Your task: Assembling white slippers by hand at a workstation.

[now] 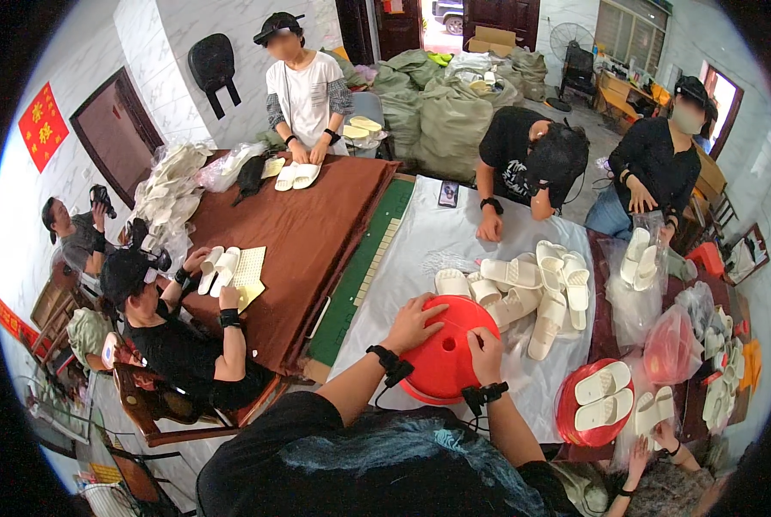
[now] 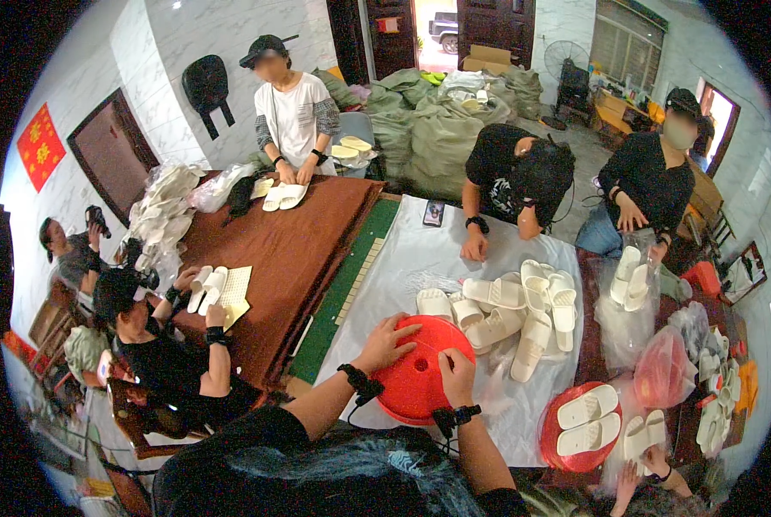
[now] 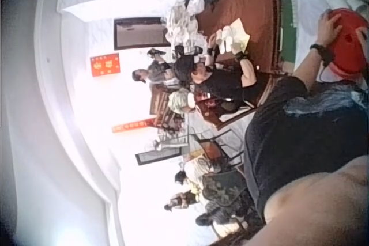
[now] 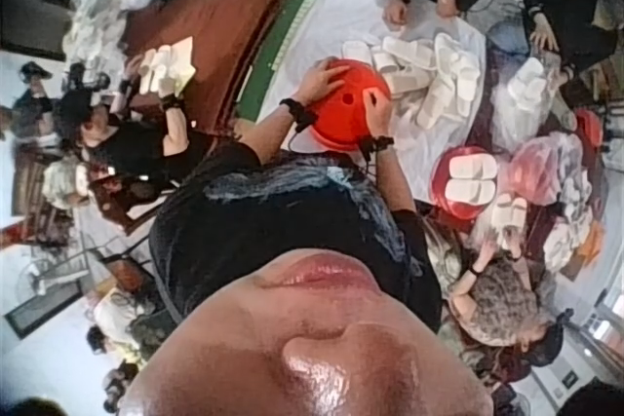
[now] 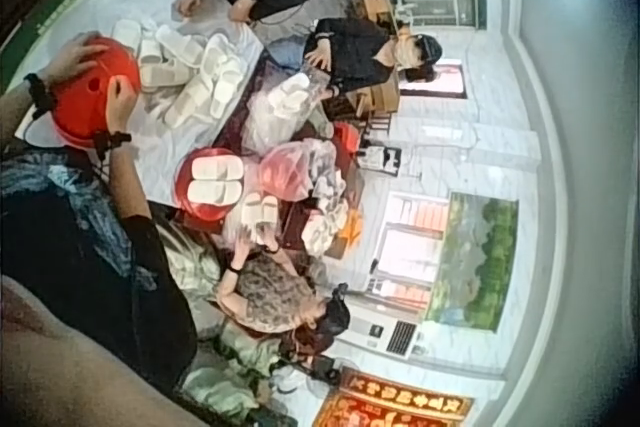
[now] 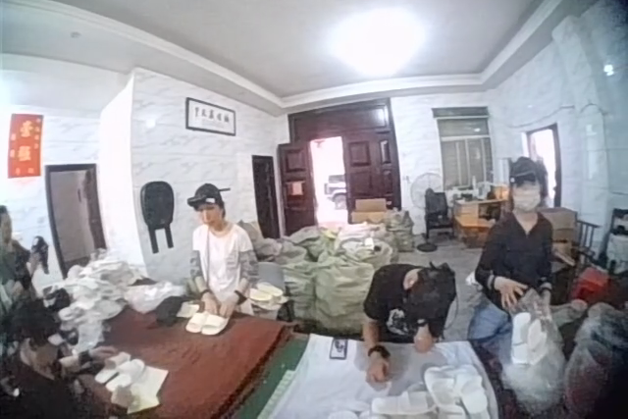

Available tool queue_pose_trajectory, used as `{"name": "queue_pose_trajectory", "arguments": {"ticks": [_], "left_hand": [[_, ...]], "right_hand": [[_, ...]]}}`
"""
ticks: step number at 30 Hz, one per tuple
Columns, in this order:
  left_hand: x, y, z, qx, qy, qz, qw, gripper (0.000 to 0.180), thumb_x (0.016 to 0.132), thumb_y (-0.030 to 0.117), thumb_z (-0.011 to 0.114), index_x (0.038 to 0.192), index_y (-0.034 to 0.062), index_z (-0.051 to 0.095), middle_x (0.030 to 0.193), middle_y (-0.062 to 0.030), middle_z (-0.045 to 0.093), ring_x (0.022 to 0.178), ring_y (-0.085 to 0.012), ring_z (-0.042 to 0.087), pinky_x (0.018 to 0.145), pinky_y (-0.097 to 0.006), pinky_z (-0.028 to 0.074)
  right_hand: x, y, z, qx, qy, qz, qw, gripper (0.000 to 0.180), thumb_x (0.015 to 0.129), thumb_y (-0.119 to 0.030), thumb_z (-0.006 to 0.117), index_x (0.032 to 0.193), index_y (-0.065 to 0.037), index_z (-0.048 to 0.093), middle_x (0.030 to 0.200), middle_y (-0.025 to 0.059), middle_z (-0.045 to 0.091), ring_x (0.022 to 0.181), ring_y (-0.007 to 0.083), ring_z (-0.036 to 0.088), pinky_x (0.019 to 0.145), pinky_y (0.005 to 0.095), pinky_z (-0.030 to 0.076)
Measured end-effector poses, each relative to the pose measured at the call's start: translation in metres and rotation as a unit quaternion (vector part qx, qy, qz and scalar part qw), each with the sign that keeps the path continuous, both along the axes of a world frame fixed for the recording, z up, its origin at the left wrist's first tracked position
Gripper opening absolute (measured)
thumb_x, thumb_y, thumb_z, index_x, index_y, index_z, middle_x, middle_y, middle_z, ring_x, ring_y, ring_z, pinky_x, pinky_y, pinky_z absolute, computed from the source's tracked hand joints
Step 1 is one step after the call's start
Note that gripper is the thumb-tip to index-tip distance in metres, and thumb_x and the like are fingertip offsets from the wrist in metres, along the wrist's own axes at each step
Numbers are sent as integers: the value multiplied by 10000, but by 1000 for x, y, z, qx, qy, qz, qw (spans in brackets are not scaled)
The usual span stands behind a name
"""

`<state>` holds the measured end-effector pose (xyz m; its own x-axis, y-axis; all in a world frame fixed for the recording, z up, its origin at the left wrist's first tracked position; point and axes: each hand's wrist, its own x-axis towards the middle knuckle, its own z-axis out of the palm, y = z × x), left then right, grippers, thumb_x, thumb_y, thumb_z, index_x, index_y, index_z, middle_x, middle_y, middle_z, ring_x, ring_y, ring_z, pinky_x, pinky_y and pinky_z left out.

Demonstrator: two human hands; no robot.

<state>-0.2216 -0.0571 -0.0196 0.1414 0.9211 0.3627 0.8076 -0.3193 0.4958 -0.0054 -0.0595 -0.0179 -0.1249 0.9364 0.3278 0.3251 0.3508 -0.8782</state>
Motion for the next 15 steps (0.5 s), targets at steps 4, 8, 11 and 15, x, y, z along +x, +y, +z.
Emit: {"name": "queue_pose_trajectory", "arguments": {"ticks": [4, 8, 11, 15], "left_hand": [[-1, 0, 1, 0, -6, -4, 1000, 436, 829, 283, 708, 1256, 213, 648, 1322, -130, 523, 1148, -353, 545, 964, -449, 475], [-1, -1, 4, -25, -4, -16, 1000, 439, 879, 311, 671, 1304, 216, 616, 1370, -162, 489, 1188, -377, 519, 1023, -445, 442], [-1, -2, 3, -11, -6, -8, 1000, 444, 857, 305, 690, 1288, 216, 626, 1349, -146, 506, 1171, -368, 530, 1004, -449, 455], [0, 1, -2, -10, -8, -2, 1000, 450, 836, 300, 708, 1273, 218, 637, 1335, -133, 518, 1166, -369, 534, 990, -456, 464]], "right_hand": [[-1, 0, 0, -3, 2, 3, 1000, 140, 910, -107, 633, 852, 20, 637, 715, 122, 629, 633, 188, 597, 618, 315, 471], [1, 1, -4, -16, -3, 5, 1000, 136, 904, -124, 641, 855, 3, 636, 720, 148, 624, 630, 245, 609, 614, 342, 472], [0, -1, 2, -24, -4, 6, 1000, 132, 899, -120, 645, 855, 4, 635, 727, 144, 629, 638, 244, 615, 621, 340, 477], [1, 1, -5, 7, 1, 4, 1000, 128, 895, -115, 646, 859, 7, 633, 739, 148, 630, 650, 248, 619, 633, 340, 484]]}}
